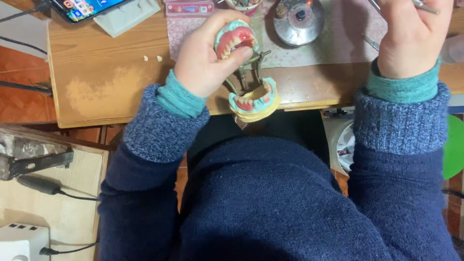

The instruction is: Inspecting and adjusting a dental cast model using a metal tool at a workbench, then checking a stove.

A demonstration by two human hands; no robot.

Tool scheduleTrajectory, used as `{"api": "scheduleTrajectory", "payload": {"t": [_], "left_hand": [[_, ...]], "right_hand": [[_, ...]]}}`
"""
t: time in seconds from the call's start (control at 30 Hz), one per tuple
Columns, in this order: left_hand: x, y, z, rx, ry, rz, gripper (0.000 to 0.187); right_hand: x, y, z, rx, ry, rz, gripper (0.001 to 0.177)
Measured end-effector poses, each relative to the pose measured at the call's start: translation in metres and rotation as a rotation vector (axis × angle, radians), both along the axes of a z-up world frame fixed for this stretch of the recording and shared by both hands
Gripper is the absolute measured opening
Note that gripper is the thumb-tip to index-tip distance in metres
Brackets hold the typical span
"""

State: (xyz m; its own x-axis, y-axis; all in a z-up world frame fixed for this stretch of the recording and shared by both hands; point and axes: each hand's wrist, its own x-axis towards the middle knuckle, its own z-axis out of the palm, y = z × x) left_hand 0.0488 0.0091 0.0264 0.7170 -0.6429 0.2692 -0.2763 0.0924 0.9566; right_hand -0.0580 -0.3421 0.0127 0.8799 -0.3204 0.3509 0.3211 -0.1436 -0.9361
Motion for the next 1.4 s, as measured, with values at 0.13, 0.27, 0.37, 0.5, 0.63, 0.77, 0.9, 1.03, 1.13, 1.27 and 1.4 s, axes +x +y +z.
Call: {"api": "scheduleTrajectory", "payload": {"t": [0.13, 0.27, 0.37, 0.5, 0.63, 0.77, 0.9, 1.03, 1.13, 1.27, 1.4], "left_hand": [[0.009, 0.003, 0.005, 0.078, -0.081, -0.043, 0.04], [0.011, 0.002, 0.002, 0.095, -0.166, -0.055, 0.042], [0.013, 0.004, 0.005, 0.165, -0.308, -0.02, 0.043], [0.007, 0.003, 0.008, 0.173, -0.275, -0.016, 0.043], [0.005, 0.004, 0.008, 0.162, -0.31, -0.029, 0.039], [0.004, 0.004, 0.006, 0.189, -0.313, 0.005, 0.043], [0.001, 0.005, 0.004, 0.176, -0.282, 0.014, 0.044], [-0.002, 0.006, 0.002, 0.142, -0.316, 0.044, 0.053], [-0.003, 0.005, -0.007, 0.125, -0.291, 0.057, 0.062], [-0.017, 0.009, -0.015, 0.133, -0.487, 0.268, 0.077], [-0.05, 0.049, 0.001, 0.144, -0.493, 0.45, 0.066]], "right_hand": [[0.001, 0.001, 0.004, -0.101, 0.022, -0.01, 0.02], [-0.002, 0.022, 0.031, -0.143, 0.017, -0.005, 0.011], [-0.008, 0.043, 0.058, -0.151, -0.021, 0.02, 0.02], [-0.018, 0.046, 0.069, 0.036, 0.117, 0.402, 0.051], [-0.034, 0.029, 0.012, -0.337, 0.215, 0.005, 0.02], [-0.034, 0.035, -0.01, -0.808, 0.136, -0.167, 0.018], [-0.028, 0.041, -0.008, -0.985, 0.099, -0.194, 0.019], [-0.03, 0.042, -0.005, -0.938, 0.048, -0.154, 0.023], [-0.032, 0.046, 0.002, -1.009, -0.034, -0.167, 0.029], [-0.046, 0.018, -0.036, -0.913, 0.018, -0.177, 0.036], [-0.048, 0.027, -0.041, -0.696, 0.049, -0.191, 0.032]]}}
